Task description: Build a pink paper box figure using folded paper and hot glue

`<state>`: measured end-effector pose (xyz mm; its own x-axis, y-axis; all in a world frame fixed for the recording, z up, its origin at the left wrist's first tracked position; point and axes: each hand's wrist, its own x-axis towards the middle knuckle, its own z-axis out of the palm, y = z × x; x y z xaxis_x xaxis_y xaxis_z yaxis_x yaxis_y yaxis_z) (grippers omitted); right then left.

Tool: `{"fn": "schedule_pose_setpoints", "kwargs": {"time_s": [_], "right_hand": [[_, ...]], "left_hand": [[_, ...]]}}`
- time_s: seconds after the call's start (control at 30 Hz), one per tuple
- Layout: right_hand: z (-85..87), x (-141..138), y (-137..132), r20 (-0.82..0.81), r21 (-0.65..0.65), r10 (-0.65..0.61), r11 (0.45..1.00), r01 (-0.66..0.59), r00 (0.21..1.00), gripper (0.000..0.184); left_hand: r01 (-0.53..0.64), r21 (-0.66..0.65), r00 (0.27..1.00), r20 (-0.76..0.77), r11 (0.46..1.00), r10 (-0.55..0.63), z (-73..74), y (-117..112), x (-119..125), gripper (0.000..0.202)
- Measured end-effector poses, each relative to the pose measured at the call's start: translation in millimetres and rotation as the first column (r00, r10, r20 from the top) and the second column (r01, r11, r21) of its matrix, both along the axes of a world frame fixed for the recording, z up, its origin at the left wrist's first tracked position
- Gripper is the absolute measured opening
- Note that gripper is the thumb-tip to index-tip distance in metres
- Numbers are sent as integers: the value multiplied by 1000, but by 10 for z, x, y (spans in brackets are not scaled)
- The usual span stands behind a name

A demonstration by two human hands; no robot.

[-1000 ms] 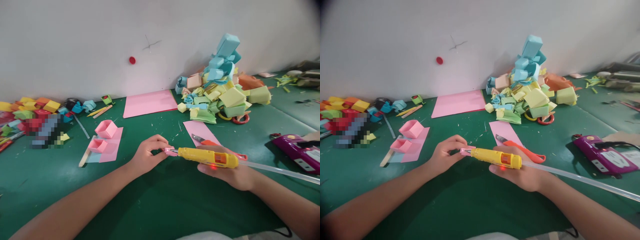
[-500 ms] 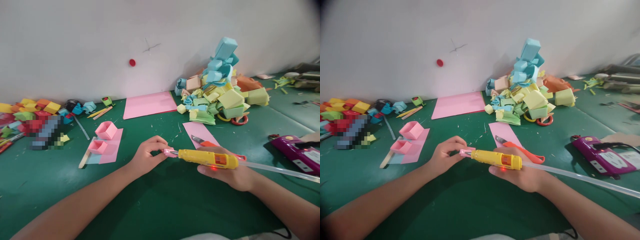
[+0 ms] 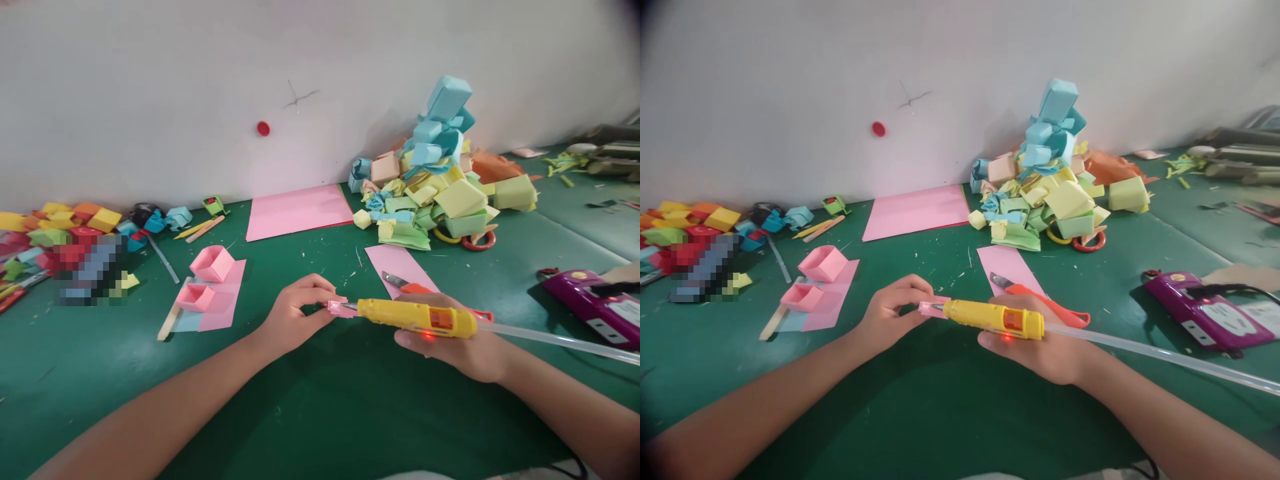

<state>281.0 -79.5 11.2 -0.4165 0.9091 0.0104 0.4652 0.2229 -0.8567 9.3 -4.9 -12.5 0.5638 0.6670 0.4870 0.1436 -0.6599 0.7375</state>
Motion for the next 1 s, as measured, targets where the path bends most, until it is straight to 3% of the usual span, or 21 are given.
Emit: {"fn": "schedule_pose_setpoints", "kwargs": {"time_s": [0.37, 0.77, 1.0], "right_hand": [[-3, 17, 9, 50, 80, 1, 997, -5, 999, 38], [-46, 39, 11, -35, -9, 14, 1000, -15, 999, 38], [-59, 49, 28, -27, 34, 39, 999, -38, 999, 39]], "left_hand": [[7, -1, 1000, -17, 1000, -7, 18, -1, -3, 26], [-12, -32, 999, -42, 999, 11, 31, -11, -5, 33], [-18, -38, 999, -37, 999, 16, 22, -10, -1, 29]]}}
